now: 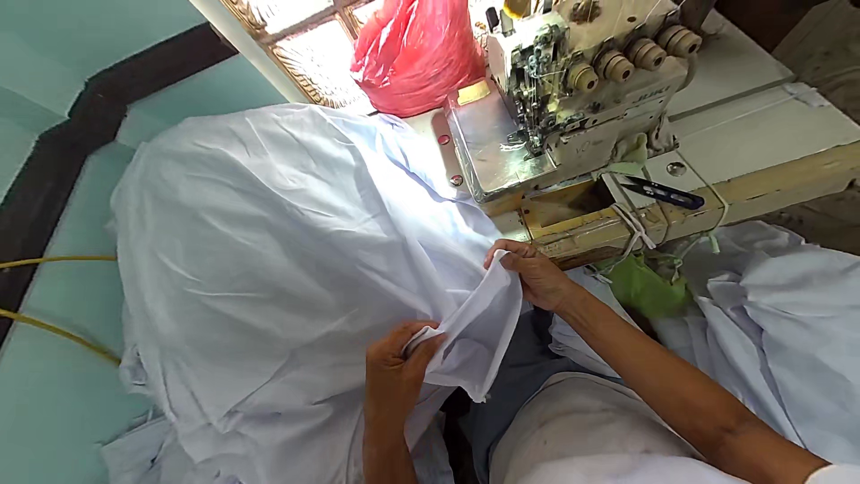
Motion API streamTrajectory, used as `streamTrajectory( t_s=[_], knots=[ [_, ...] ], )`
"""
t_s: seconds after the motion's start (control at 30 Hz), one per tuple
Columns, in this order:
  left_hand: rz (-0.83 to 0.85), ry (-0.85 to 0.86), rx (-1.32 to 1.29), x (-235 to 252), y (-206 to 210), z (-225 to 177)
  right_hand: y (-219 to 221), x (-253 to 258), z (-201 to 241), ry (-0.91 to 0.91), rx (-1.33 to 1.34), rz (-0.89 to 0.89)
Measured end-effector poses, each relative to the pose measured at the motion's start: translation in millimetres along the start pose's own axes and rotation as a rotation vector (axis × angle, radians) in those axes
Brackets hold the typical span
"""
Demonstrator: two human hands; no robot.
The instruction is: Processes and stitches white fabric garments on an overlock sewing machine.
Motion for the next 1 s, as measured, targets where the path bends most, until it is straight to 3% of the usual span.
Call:
streamTrajectory(
  t_s=[0.1,0.2,0.3,0.37,0.47,0.57,0.6,0.7,0.77,0.87,1.0],
  knots=[
    [-0.113,-0.044,-0.279,4,-5,17,9,19,14,-0.103,-0.293,0.089],
    [-0.283,-0.181,-0.636,18,2,16,20,43,41,-0.360,-0.678,0.280],
    [-0.311,-0.190,-0.797,34,11,13,31,54,75,-0.506,-0.950,0.347],
    [-0.292,-0.132,-0.701,41,6,10,37,51,92,-0.576,-1.076,0.337],
    [-0.235,0.043,-0.171,39,-14,11,38,31,89,-0.629,-1.269,0.271],
    [-0.076,0.069,0.437,27,-27,38,16,8,41,-0.505,-1.412,0.237],
    [-0.003,0.052,0.519,21,-27,47,7,4,21,-0.456,-1.442,0.249],
    [-0.026,0.114,0.363,6,-34,47,-4,3,-13,-0.489,-1.474,0.211],
    [-0.082,0.206,0.128,4,-37,34,-1,4,-14,-0.489,-1.469,0.159],
    [-0.123,0.290,-0.019,14,-23,14,1,6,-12,-0.499,-1.476,0.156],
    [-0.219,0.150,0.034,24,-1,8,-2,0,0,-0.434,-1.343,0.116]
  ],
)
Point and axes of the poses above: each hand's wrist, its own x-axis towards the middle knuckle, its own y-axis out of the palm, z = x × y, the point moved 3 cm from there along x, towards the middle knuckle, and after that the axes turned 9 degrees about x, right-handed, at the moved point
